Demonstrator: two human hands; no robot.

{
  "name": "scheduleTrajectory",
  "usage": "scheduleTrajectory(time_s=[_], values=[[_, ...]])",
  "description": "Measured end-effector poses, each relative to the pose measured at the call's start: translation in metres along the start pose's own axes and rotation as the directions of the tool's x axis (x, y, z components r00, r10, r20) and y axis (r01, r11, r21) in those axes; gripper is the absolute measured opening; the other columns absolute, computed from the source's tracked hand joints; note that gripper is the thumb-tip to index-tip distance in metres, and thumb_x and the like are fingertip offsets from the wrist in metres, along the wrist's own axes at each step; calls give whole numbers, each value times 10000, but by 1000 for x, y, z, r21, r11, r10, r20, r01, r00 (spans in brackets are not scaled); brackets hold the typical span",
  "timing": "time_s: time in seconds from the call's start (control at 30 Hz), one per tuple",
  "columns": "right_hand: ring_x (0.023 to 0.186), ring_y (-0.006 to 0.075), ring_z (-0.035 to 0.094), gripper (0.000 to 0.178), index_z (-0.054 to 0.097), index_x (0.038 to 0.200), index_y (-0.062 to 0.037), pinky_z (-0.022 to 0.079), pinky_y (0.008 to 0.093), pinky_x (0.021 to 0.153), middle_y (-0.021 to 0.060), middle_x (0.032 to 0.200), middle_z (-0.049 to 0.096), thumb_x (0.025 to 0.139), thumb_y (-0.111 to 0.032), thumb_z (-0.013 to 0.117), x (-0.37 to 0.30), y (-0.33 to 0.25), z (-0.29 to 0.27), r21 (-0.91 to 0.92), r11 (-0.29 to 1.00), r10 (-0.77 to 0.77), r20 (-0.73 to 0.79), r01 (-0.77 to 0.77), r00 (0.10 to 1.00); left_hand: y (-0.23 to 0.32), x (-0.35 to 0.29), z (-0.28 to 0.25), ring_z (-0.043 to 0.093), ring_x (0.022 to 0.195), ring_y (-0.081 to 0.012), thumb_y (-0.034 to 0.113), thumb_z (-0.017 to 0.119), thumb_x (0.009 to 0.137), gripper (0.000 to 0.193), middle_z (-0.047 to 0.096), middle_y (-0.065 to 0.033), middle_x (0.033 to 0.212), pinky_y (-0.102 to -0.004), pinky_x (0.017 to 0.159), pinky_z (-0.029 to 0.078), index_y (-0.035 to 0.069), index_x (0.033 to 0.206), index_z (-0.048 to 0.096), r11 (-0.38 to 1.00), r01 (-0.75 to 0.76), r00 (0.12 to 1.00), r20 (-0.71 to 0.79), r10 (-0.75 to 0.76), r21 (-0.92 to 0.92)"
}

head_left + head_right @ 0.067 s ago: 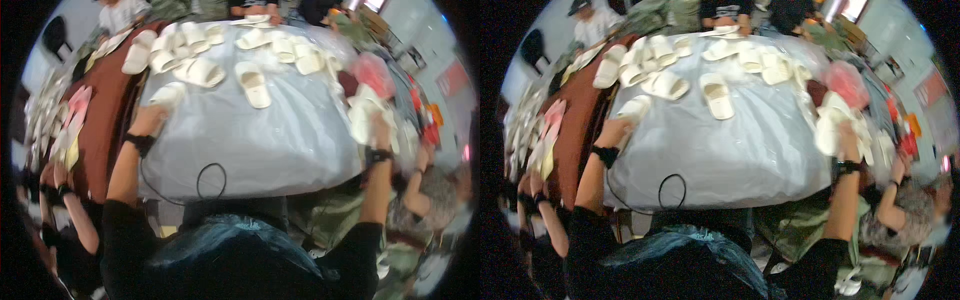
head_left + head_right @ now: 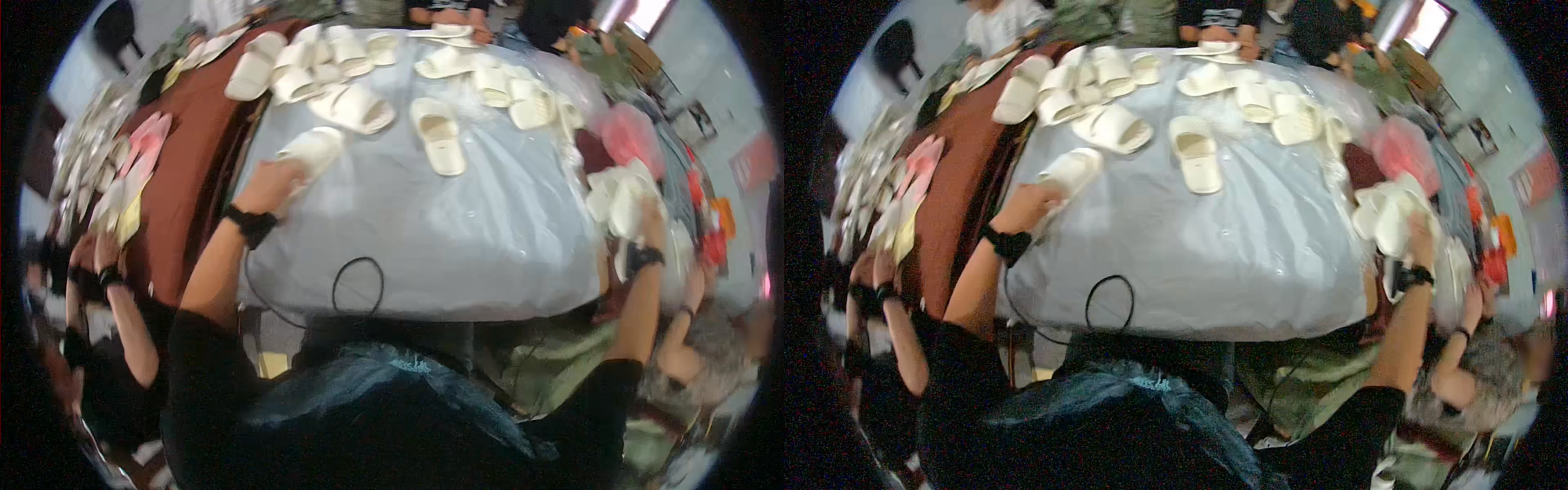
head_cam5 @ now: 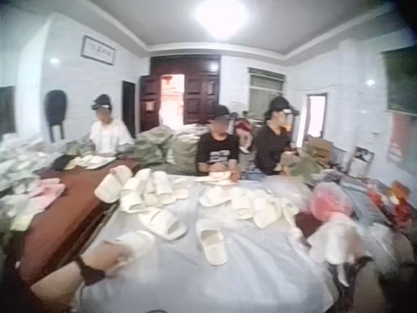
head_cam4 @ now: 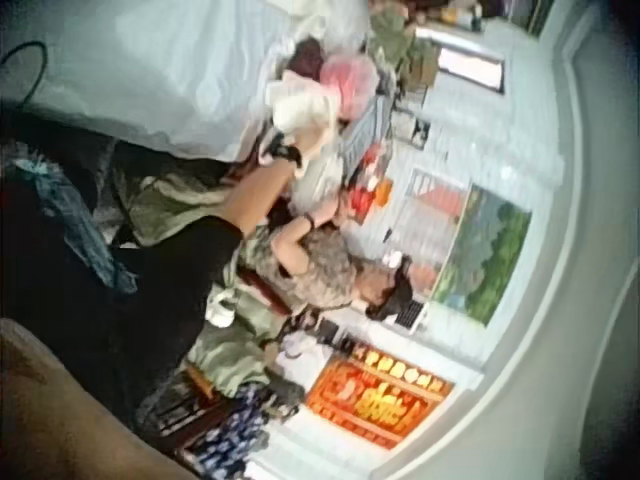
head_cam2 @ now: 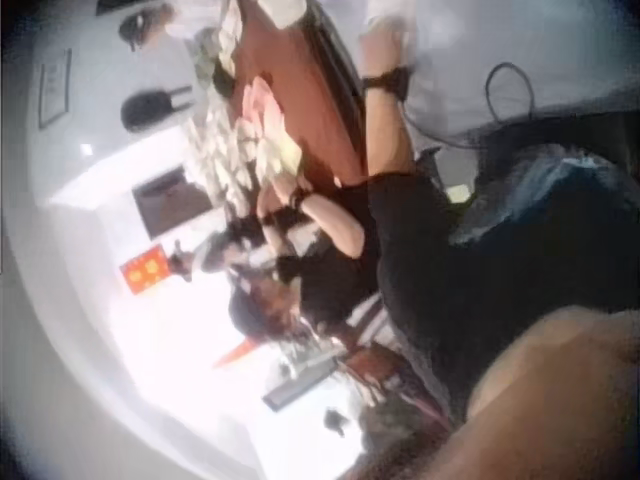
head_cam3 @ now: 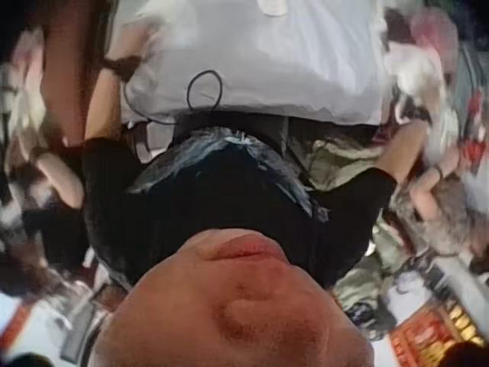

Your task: Assemble and finish white sandals by checking components and pressing parts together at a workshop table.

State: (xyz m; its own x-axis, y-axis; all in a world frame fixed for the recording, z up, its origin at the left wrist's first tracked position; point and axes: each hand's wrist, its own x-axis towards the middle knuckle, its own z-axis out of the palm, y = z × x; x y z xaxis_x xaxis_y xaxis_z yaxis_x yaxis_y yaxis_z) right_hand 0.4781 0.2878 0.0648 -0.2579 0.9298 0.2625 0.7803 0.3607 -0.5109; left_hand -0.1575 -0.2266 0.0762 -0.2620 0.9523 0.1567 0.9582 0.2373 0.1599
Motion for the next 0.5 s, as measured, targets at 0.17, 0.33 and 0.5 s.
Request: scheduleTrajectory(time_s=[0.17, 0.33, 0.5], values=[[1047, 320, 608, 346, 656, 1102, -54, 462, 419, 906, 185, 1106, 653, 934, -304, 486, 67, 158, -146, -474, 880, 89, 101, -31, 991, 78, 9, 11, 610, 989, -251, 63, 675, 762, 233, 677, -66, 979, -412, 905, 380, 148, 977, 703, 971, -188, 972, 114, 205, -145], [989, 378, 626, 341, 664, 1104, -66, 480, 448, 874, 213, 1089, 658, 892, -305, 545, 35, 23, 19, -736, 675, 80, 8, -48, 997, 137, -1, 23, 613, 960, -266, 79, 661, 792, 176, 662, -88, 913, -418, 893, 388, 137, 954, 698, 980, -101, 973, 190, 133, -169], [1077, 247, 589, 413, 584, 1274, -50, 442, 343, 948, 115, 1247, 612, 881, -163, 643, -65, -139, 48, 235, 934, -325, 250, 268, 912, 178, 38, 56, 637, 872, -306, 147, 633, 796, 148, 664, -101, 853, -433, 791, 468, 110, 923, 698, 888, -389, 921, -69, 384, -245]])
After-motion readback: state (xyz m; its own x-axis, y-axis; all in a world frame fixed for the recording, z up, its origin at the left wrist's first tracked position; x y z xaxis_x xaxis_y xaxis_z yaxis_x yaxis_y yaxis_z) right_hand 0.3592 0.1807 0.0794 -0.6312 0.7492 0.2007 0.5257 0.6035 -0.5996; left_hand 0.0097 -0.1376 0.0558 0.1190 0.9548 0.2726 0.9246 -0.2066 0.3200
